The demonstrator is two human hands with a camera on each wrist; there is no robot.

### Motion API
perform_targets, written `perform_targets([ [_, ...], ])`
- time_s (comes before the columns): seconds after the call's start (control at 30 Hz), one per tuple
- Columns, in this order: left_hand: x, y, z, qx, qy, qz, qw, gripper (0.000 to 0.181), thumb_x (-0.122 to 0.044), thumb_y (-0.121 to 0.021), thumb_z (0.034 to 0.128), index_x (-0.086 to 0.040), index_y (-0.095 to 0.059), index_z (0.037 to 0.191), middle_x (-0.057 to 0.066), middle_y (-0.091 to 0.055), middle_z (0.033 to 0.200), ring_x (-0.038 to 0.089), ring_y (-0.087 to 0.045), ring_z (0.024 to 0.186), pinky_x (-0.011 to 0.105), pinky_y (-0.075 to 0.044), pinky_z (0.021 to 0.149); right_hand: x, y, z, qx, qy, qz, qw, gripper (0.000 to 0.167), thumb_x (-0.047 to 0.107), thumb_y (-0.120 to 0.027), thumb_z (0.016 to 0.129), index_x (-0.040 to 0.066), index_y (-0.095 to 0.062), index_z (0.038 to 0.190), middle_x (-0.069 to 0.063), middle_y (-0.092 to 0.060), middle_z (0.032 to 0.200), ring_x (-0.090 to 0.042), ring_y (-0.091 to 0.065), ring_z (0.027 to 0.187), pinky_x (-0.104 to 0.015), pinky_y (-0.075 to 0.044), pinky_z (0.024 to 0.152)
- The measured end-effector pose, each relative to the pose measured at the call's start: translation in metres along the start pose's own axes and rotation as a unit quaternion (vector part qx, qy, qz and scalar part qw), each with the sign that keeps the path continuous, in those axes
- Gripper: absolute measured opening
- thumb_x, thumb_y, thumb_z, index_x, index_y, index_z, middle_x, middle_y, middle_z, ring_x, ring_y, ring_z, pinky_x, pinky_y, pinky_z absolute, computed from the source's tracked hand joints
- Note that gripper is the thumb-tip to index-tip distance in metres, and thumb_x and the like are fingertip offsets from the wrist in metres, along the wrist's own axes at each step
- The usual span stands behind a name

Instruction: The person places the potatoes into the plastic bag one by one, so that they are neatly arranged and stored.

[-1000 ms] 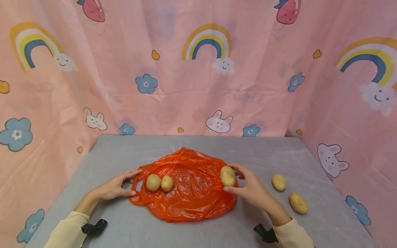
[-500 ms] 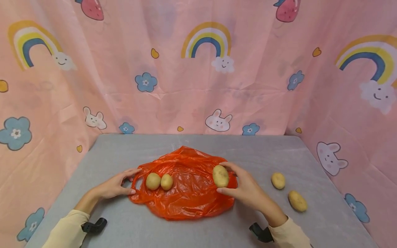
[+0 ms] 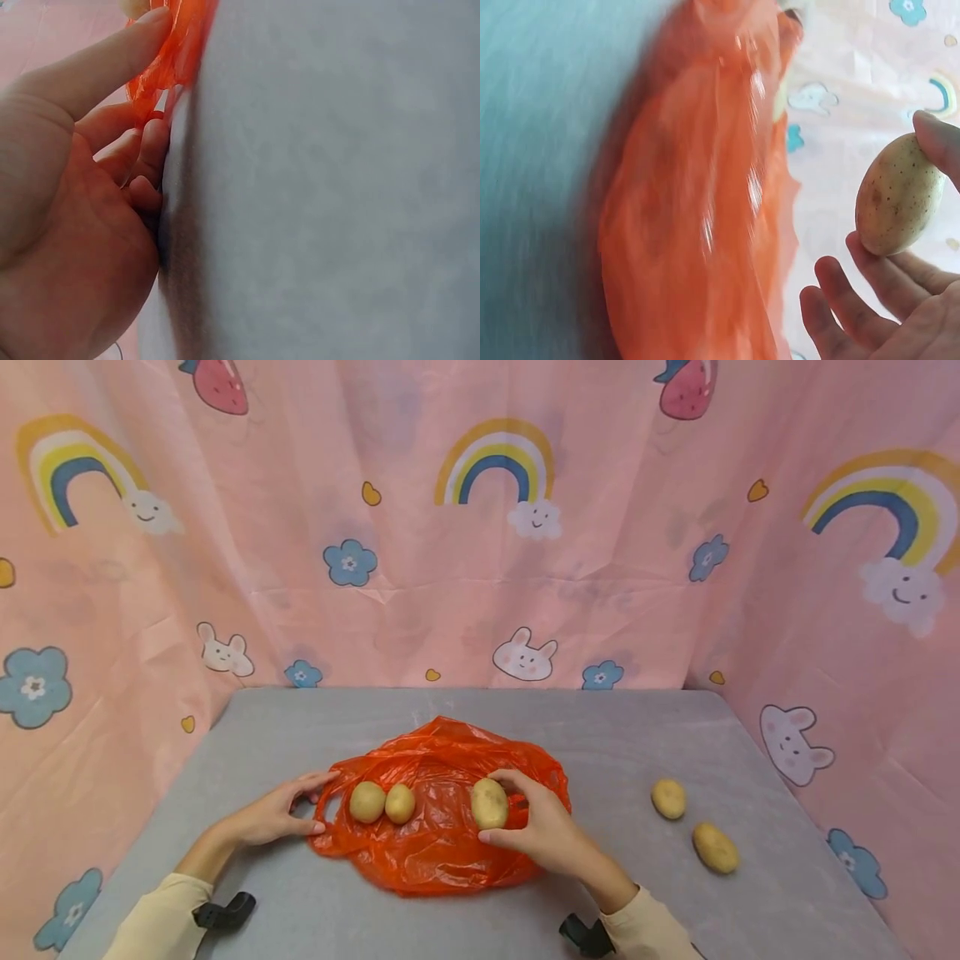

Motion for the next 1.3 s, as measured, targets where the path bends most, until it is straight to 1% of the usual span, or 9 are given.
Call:
perform_targets([
  [0.3, 0.000, -0.001, 0.000, 0.003, 0.014, 0.006, 0.9999, 0.082, -0.035, -0.077, 0.0887, -0.005, -0.040, 0.155, 0.014, -0.046, 0.143, 0.019, -0.044, 0.115, 0.032, -0.036, 0.103, 0.006, -0.032, 0.011, 0.038, -0.016, 0.065, 0.9970, 0.058, 0.026, -0.084, 0.084, 0.011, -0.056, 0.133, -0.009, -0.063, 0.131, -0.026, -0.059, 0.115, -0.052, -0.049, 0.097],
  [0.4, 0.000, -0.001, -0.001, 0.000, 0.017, 0.008, 0.9998, 0.082, -0.035, -0.078, 0.0883, -0.004, -0.040, 0.154, 0.015, -0.045, 0.145, 0.021, -0.044, 0.117, 0.034, -0.035, 0.106, 0.010, -0.040, 0.012, 0.048, -0.021, 0.077, 0.9957, 0.059, 0.025, -0.083, 0.084, 0.010, -0.055, 0.134, -0.010, -0.063, 0.132, -0.026, -0.060, 0.113, -0.044, -0.052, 0.090],
  [0.53, 0.000, -0.001, 0.000, -0.003, 0.015, 0.011, 0.9998, 0.083, -0.036, -0.078, 0.0880, -0.005, -0.040, 0.155, 0.016, -0.044, 0.148, 0.022, -0.044, 0.118, 0.034, -0.036, 0.106, 0.014, -0.052, 0.013, 0.054, -0.030, 0.099, 0.9932, 0.061, 0.022, -0.083, 0.084, 0.007, -0.054, 0.136, -0.014, -0.061, 0.134, -0.026, -0.059, 0.111, -0.028, -0.051, 0.073],
  [0.6, 0.000, -0.001, -0.001, -0.003, 0.014, 0.011, 0.9998, 0.082, -0.035, -0.078, 0.0883, -0.004, -0.040, 0.154, 0.017, -0.044, 0.148, 0.022, -0.044, 0.117, 0.036, -0.036, 0.106, 0.015, -0.058, 0.013, 0.058, -0.034, 0.112, 0.9915, 0.063, 0.021, -0.083, 0.085, 0.006, -0.052, 0.138, -0.015, -0.060, 0.136, -0.026, -0.059, 0.109, -0.025, -0.050, 0.071],
  [0.83, -0.004, 0.001, -0.002, -0.005, 0.014, 0.010, 0.9998, 0.081, -0.031, -0.078, 0.0883, -0.003, -0.041, 0.154, 0.018, -0.045, 0.144, 0.027, -0.044, 0.119, 0.042, -0.037, 0.106, 0.018, -0.076, 0.018, 0.066, -0.043, 0.113, 0.9904, 0.064, 0.024, -0.080, 0.087, 0.007, -0.049, 0.141, -0.015, -0.053, 0.143, -0.025, -0.059, 0.109, -0.039, -0.050, 0.089],
  [0.93, -0.006, 0.001, -0.001, -0.004, 0.015, 0.011, 0.9998, 0.080, -0.030, -0.078, 0.0885, -0.003, -0.041, 0.154, 0.018, -0.045, 0.145, 0.028, -0.044, 0.119, 0.046, -0.036, 0.107, 0.018, -0.081, 0.020, 0.071, -0.048, 0.123, 0.9887, 0.062, 0.023, -0.078, 0.090, 0.009, -0.047, 0.142, -0.016, -0.051, 0.144, -0.024, -0.061, 0.107, -0.039, -0.051, 0.092],
  [1.03, -0.007, 0.001, -0.001, -0.002, 0.018, 0.011, 0.9998, 0.080, -0.030, -0.078, 0.0885, -0.003, -0.040, 0.154, 0.019, -0.044, 0.145, 0.027, -0.044, 0.118, 0.052, -0.036, 0.107, 0.018, -0.084, 0.021, 0.073, -0.060, 0.137, 0.9860, 0.062, 0.020, -0.075, 0.092, 0.009, -0.042, 0.143, -0.020, -0.047, 0.146, -0.022, -0.063, 0.096, -0.031, -0.054, 0.081],
  [1.13, -0.007, 0.000, -0.001, -0.002, 0.018, 0.012, 0.9998, 0.080, -0.030, -0.079, 0.0882, -0.003, -0.041, 0.154, 0.019, -0.044, 0.145, 0.026, -0.044, 0.117, 0.054, -0.036, 0.106, 0.017, -0.086, 0.023, 0.065, -0.079, 0.142, 0.9846, 0.063, 0.018, -0.074, 0.093, 0.010, -0.039, 0.145, -0.022, -0.042, 0.151, -0.017, -0.062, 0.082, -0.026, -0.052, 0.068],
  [1.3, -0.005, 0.000, -0.002, -0.005, 0.014, 0.013, 0.9998, 0.080, -0.032, -0.078, 0.0885, -0.003, -0.041, 0.154, 0.018, -0.046, 0.143, 0.023, -0.045, 0.115, 0.047, -0.037, 0.105, 0.014, -0.088, 0.030, 0.046, -0.092, 0.122, 0.9872, 0.064, 0.016, -0.073, 0.093, 0.007, -0.037, 0.146, -0.023, -0.041, 0.151, -0.013, -0.051, 0.066, -0.024, -0.046, 0.060],
])
Point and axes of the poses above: each hand's wrist, its own z-axis towards the middle knuckle, its own y-axis out of the back of the hand, x = y × z, the point moved 3 cm from there along z, towards the middle knuckle
